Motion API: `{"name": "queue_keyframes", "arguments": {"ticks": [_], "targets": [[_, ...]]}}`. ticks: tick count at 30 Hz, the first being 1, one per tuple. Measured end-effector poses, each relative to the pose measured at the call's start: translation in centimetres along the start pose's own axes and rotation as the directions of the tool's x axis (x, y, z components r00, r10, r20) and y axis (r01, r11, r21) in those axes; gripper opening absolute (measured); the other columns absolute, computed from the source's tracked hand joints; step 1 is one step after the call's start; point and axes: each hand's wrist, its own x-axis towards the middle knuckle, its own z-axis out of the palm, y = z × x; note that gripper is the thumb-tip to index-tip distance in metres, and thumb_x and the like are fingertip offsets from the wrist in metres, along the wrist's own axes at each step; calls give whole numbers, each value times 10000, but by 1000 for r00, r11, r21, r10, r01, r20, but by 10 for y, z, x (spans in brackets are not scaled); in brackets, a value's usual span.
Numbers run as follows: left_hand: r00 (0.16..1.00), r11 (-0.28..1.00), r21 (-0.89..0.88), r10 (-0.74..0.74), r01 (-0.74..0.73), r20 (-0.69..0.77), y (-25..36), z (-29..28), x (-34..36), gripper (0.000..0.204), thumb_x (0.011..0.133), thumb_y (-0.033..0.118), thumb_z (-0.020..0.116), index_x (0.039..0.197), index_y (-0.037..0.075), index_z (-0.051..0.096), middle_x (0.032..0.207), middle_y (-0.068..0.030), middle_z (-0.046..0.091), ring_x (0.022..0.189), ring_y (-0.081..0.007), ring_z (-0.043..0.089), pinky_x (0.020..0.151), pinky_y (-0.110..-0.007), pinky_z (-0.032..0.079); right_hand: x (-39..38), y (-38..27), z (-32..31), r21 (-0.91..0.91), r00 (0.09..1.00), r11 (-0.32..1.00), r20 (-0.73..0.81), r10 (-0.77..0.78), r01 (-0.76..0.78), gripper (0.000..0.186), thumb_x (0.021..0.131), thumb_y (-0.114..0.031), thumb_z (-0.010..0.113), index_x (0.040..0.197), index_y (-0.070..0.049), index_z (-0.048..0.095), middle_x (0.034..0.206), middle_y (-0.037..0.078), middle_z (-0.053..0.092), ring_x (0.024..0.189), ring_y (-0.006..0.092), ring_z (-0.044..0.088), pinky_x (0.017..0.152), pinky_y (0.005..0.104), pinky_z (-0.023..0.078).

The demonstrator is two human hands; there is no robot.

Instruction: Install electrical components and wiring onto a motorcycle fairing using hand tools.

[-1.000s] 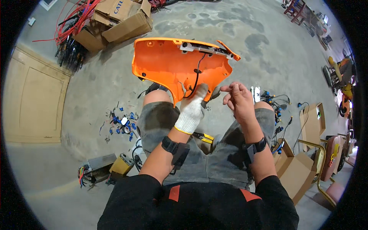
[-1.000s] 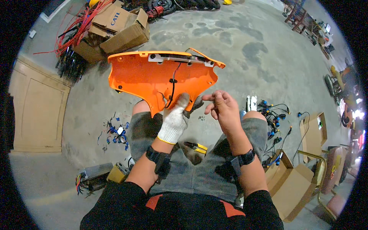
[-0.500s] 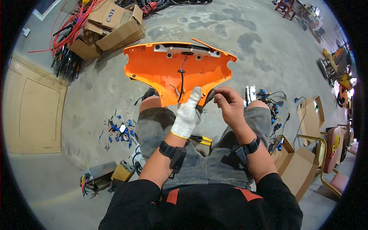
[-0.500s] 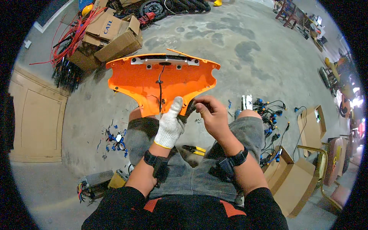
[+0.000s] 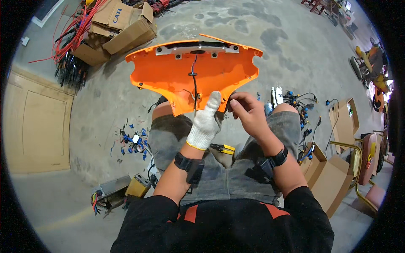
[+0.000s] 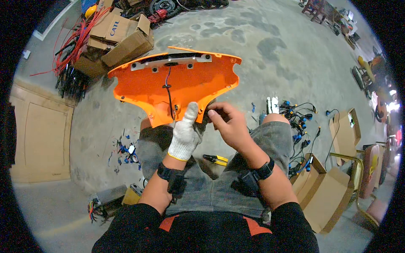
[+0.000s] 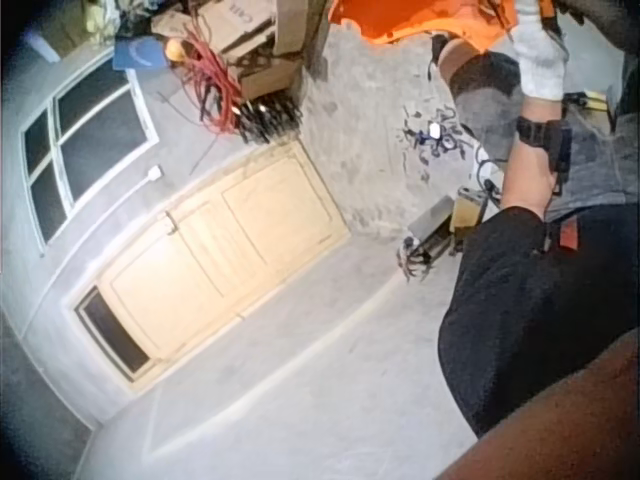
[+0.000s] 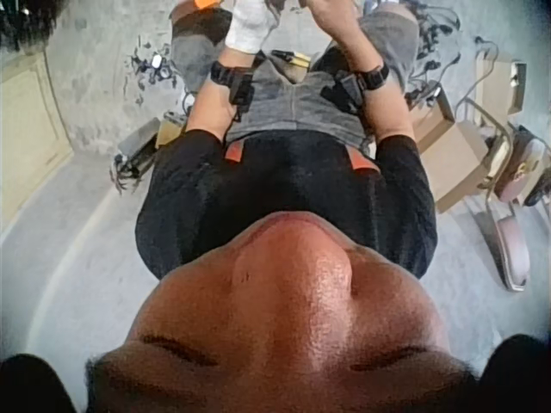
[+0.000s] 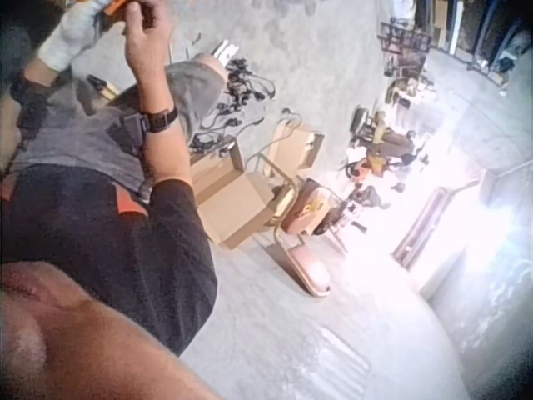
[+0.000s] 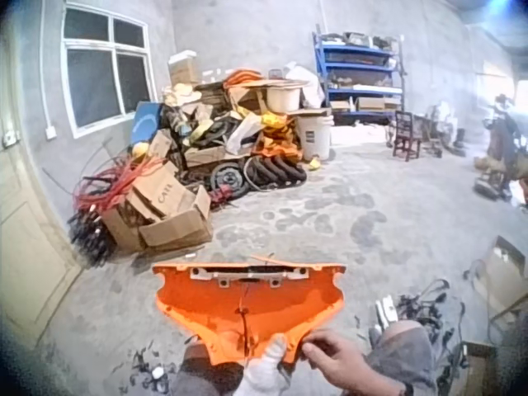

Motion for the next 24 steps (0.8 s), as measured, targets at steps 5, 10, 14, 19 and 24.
{"name": "queue_keyframes", "arguments": {"ticks": [5, 10, 14, 19, 24], "targets": [[1000, 999, 25, 30, -30, 3, -2, 3, 0, 404, 1003, 333, 537, 1254, 16, 552, 1178, -109, 637, 1072, -240, 624, 934, -373, 518, -1, 3, 5, -376, 969, 895, 39, -244, 240, 170, 876, -80, 667, 1017, 8, 637, 888, 98, 662, 717, 166, 617, 636, 279, 485], [996, 998, 33, 54, -52, -74, -7, 0, -1, 400, 1004, 327, 536, 1259, 19, 550, 1197, -114, 627, 1095, -240, 614, 957, -373, 508, -1, 5, 10, -490, 911, 789, 26, -412, 371, 213, 803, -19, 711, 1002, 7, 642, 922, 150, 658, 780, 289, 654, 699, 342, 524], [1000, 997, -71, 2, -4, -28, -6, 0, 0, 373, 1001, 276, 551, 1262, 10, 543, 1188, -105, 623, 1086, -221, 612, 952, -347, 507, -3, 5, 10, -547, 870, 708, 80, -487, 447, 256, 779, -3, 730, 1015, 17, 634, 945, 174, 660, 828, 332, 662, 726, 371, 540], [1000, 997, -72, -2, 1, -17, -4, 1, -3, 449, 1001, 340, 537, 1295, 0, 529, 1239, -118, 614, 1146, -255, 592, 1003, -382, 479, -1, 5, 12, -568, 815, 644, 87, -573, 513, 233, 786, 49, 710, 1003, 22, 630, 883, 136, 645, 733, 229, 652, 658, 307, 523], [1000, 999, -35, -9, 9, 9, 6, 9, -5, 451, 997, 345, 545, 1289, 2, 535, 1249, -120, 608, 1154, -252, 588, 1016, -386, 471, -1, 8, 13, -518, 865, 725, 62, -497, 454, 250, 785, -27, 724, 1012, 24, 632, 917, 173, 658, 785, 309, 665, 684, 355, 544]]}}
